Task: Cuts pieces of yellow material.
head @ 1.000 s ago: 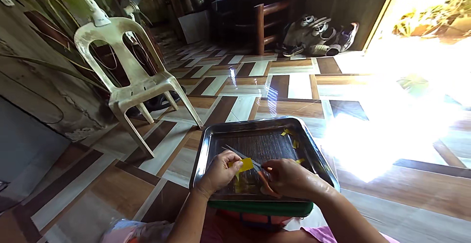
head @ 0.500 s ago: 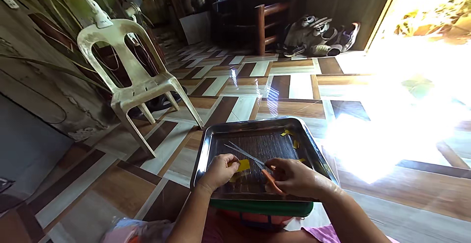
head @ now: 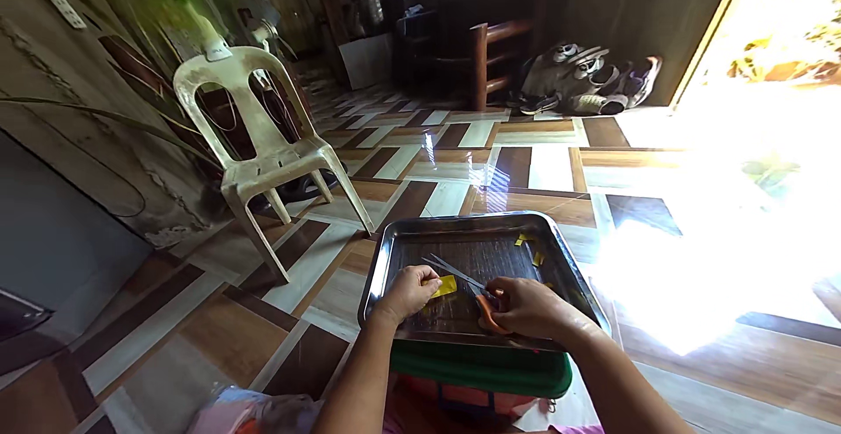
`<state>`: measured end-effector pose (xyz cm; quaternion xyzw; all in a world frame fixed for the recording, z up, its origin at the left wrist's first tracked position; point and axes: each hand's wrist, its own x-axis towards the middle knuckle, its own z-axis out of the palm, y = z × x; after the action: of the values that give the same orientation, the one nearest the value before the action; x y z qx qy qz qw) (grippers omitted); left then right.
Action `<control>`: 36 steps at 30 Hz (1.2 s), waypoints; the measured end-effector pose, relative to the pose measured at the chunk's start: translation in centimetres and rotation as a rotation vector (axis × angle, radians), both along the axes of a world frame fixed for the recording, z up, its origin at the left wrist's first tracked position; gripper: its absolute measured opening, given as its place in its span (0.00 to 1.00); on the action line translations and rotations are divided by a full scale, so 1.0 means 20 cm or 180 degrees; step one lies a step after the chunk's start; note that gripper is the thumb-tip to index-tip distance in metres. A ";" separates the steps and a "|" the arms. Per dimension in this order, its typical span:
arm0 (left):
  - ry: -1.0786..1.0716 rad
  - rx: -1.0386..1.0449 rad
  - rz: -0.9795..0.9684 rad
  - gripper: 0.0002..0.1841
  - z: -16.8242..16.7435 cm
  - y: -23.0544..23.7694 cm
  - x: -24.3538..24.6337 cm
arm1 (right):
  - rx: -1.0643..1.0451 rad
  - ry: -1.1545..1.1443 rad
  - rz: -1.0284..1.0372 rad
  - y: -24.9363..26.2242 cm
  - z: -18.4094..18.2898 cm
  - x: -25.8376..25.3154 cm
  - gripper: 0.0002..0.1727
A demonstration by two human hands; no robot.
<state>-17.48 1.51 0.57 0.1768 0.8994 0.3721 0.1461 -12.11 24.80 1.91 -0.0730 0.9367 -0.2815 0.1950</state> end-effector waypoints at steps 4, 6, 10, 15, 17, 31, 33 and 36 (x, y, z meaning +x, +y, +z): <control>-0.0015 -0.0010 -0.0035 0.12 0.01 0.00 0.02 | 0.0213 0.0002 0.0028 -0.01 -0.01 0.01 0.30; -0.0025 -0.0031 -0.0063 0.12 0.01 0.00 0.02 | 0.0286 -0.0001 0.0059 -0.01 -0.01 0.01 0.30; -0.0072 -0.0031 -0.0158 0.12 0.03 0.00 0.04 | 0.0267 -0.0053 0.0124 0.00 0.01 0.03 0.29; -0.0168 0.0605 0.0013 0.11 0.01 0.00 0.08 | -0.0664 0.0156 -0.0051 0.05 -0.03 0.08 0.33; -0.0220 0.1171 0.0257 0.09 0.01 0.00 0.09 | -0.1207 0.0326 -0.0044 0.08 -0.06 0.09 0.38; -0.0287 0.2062 0.0967 0.07 0.04 0.03 0.12 | -0.1134 0.0470 0.0308 0.09 -0.07 0.12 0.43; -0.0306 0.2069 0.0897 0.06 0.04 0.04 0.13 | -0.1173 0.0572 0.0361 0.09 -0.07 0.13 0.42; -0.0342 0.1994 0.0810 0.06 0.04 0.04 0.13 | -0.1252 0.0644 0.0399 0.10 -0.08 0.13 0.41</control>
<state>-14.90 2.31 1.34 0.0795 0.7473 0.6543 0.0843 -9.53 26.70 0.39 -0.1955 0.8722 -0.4373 0.0992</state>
